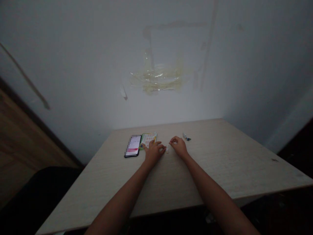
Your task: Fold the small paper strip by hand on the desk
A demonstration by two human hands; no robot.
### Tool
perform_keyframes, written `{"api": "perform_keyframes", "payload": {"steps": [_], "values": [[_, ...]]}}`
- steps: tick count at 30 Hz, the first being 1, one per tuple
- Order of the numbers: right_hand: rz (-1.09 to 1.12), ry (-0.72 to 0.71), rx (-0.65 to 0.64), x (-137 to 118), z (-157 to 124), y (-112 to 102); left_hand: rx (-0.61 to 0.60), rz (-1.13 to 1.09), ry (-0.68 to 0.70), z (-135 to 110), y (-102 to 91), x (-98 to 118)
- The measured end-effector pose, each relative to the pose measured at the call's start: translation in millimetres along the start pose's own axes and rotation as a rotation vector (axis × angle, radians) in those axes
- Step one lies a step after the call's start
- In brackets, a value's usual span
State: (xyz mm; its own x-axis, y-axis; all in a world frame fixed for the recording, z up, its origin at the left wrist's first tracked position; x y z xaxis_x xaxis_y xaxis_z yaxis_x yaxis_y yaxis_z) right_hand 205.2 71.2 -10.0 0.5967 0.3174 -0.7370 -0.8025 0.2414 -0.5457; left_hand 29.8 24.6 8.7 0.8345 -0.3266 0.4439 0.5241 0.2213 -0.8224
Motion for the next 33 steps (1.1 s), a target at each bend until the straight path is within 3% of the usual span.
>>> {"api": "perform_keyframes", "payload": {"steps": [15,21,26,33], "values": [[-0.196,-0.091,-0.142,-13,-9,-4,-0.019,0.022,-0.036,-1,-1.9,2],[-0.145,-0.091,-0.164,-15,-12,-6,-0.013,0.011,-0.02,0,-0.9,1],[-0.042,-0.076,-0.085,-7,-12,-6,-0.02,0.032,-0.031,0,-0.3,2],[-0.09,-0.113,-0.15,-17,-16,-7,-0.032,0.044,-0.038,0,-2.1,4]]}}
Point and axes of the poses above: each hand's wrist, its own z-axis towards the middle knuckle, its own y-axis out of the palm, x = y × z, the point moved 3 cm from there along z, towards the middle knuckle, and after that the axes turned 10 degrees about -z, right-handed, at the moved point
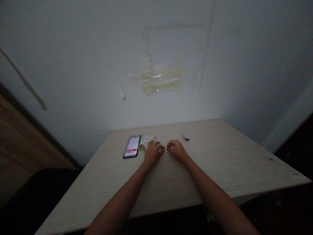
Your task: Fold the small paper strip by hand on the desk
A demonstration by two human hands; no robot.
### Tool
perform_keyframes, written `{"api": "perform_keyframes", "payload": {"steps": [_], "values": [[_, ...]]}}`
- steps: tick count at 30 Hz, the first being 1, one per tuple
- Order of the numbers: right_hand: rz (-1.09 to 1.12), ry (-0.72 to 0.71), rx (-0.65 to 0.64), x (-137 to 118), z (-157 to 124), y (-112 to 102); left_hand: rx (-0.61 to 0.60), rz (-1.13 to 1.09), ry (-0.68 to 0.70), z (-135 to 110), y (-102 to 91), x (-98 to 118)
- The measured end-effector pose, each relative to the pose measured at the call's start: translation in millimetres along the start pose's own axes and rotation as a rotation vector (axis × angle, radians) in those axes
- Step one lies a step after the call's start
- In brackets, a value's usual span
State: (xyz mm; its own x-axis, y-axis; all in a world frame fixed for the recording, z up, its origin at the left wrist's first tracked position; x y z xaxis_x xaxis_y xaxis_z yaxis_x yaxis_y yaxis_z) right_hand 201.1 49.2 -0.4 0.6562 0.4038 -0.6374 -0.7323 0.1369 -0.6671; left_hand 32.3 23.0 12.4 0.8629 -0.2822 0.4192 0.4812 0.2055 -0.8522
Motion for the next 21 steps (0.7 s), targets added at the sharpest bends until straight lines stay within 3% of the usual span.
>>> {"api": "perform_keyframes", "payload": {"steps": [11,21], "values": [[-0.125,-0.045,-0.06,-8.2,-2.9,-5.5,0.046,-0.037,0.026,0.0,3.5,-3.6],[-0.014,-0.034,-0.135,-1.6,-4.8,-2.2,0.023,-0.044,0.013,0.3,2.0,-2.9]]}}
Point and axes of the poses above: each hand's wrist, its own z-axis towards the middle knuckle, its own y-axis out of the palm, x = y × z, the point moved 3 cm from there along z, towards the middle knuckle, and after that the axes turned 10 degrees about -z, right-handed, at the moved point
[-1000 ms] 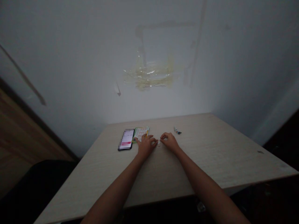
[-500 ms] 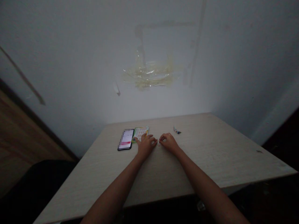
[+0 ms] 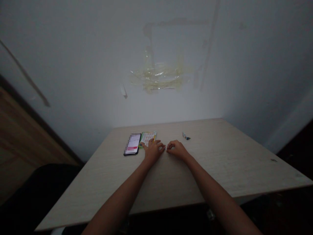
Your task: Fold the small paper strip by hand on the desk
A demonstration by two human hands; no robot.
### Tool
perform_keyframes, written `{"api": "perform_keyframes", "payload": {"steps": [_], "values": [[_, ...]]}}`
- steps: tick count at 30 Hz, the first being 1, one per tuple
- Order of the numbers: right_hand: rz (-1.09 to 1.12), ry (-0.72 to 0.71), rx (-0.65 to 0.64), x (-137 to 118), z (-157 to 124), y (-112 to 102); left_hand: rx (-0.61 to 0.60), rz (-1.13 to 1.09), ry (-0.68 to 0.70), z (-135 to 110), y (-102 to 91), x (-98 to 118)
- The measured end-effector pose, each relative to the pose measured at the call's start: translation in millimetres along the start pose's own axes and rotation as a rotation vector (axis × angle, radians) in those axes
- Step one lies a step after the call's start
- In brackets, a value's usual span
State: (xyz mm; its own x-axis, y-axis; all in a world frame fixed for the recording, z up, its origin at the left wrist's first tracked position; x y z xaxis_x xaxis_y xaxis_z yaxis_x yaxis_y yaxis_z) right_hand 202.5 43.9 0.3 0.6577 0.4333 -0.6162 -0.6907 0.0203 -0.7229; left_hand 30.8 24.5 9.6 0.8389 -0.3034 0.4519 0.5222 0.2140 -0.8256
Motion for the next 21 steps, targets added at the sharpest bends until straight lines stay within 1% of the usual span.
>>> {"api": "perform_keyframes", "payload": {"steps": [3,6,9,14,21], "values": [[0.039,-0.015,0.007,0.1,0.5,-0.4,-0.016,-0.008,-0.005,0.6,0.0,0.5],[0.07,-0.018,0.07,3.5,2.2,-1.8,-0.018,-0.015,-0.005,0.9,-0.3,1.1],[0.043,0.002,0.123,6.6,3.2,-3.0,0.005,-0.016,0.005,0.7,-0.1,1.3],[-0.063,-0.01,0.118,2.8,1.9,-4.5,0.02,-0.023,0.024,0.8,1.4,0.5],[-0.055,-0.033,0.121,2.0,2.1,-3.5,0.031,-0.023,0.048,0.5,2.8,-1.2]]}}
Point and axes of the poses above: each hand's wrist, its own z-axis towards the middle knuckle, its own y-axis out of the palm, x = y × z, the point moved 3 cm from there along z, towards the middle knuckle, and after that the axes turned 10 degrees about -z, right-handed, at the moved point
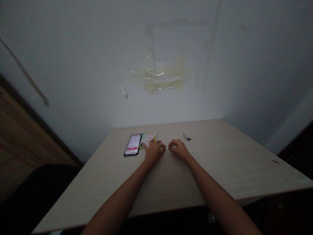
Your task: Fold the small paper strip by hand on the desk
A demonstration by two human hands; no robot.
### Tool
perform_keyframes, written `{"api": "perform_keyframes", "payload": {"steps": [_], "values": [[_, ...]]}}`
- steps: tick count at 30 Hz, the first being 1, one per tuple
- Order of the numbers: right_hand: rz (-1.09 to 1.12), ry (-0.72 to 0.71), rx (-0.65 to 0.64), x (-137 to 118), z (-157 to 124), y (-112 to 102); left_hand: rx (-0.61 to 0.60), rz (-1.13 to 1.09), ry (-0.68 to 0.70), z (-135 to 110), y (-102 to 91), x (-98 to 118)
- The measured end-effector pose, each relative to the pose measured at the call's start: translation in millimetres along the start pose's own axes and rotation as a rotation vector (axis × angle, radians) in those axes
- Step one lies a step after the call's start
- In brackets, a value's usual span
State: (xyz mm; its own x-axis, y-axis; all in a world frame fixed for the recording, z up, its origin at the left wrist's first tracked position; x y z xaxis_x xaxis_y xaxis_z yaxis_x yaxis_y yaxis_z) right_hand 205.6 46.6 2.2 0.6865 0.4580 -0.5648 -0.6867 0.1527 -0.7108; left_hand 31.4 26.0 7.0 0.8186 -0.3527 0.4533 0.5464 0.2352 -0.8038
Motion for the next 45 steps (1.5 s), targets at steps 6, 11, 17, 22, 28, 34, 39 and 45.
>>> {"api": "perform_keyframes", "payload": {"steps": [6,11,17,22,28,34,39,45], "values": [[-0.015,0.02,-0.028,1,1,1,-0.02,-0.002,-0.022,1,0.1,0],[0.049,0.026,-0.098,4,2,3,-0.024,0.013,-0.03,1,0.6,1],[0.176,0.031,-0.194,4,2,4,-0.031,0.0,-0.029,1,2.1,0],[0.192,0.03,-0.174,2,1,4,-0.039,-0.018,-0.036,2,2.3,-3],[-0.087,0.035,-0.022,-1,1,1,-0.014,0.007,-0.063,1,1.6,-4],[-0.156,-0.001,-0.038,-2,-2,7,-0.056,-0.045,-0.079,-1,-0.3,-1],[-0.122,0.059,-0.053,2,0,13,-0.03,-0.074,-0.083,-1,0.7,-1],[-0.002,0.088,-0.061,0,4,11,-0.019,-0.117,-0.111,0,-0.6,-2]]}}
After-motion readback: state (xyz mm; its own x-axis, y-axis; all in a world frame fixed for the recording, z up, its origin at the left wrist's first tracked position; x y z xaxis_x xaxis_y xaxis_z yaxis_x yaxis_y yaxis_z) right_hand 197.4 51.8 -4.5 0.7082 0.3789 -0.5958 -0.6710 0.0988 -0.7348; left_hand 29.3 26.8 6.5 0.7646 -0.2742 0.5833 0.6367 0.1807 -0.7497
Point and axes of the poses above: each hand's wrist, its own z-axis towards the middle knuckle, its own y-axis out of the palm, x = y × z, the point moved 3 cm from there along z, towards the middle knuckle, and after that the axes turned 10 degrees about -z, right-handed, at the moved point
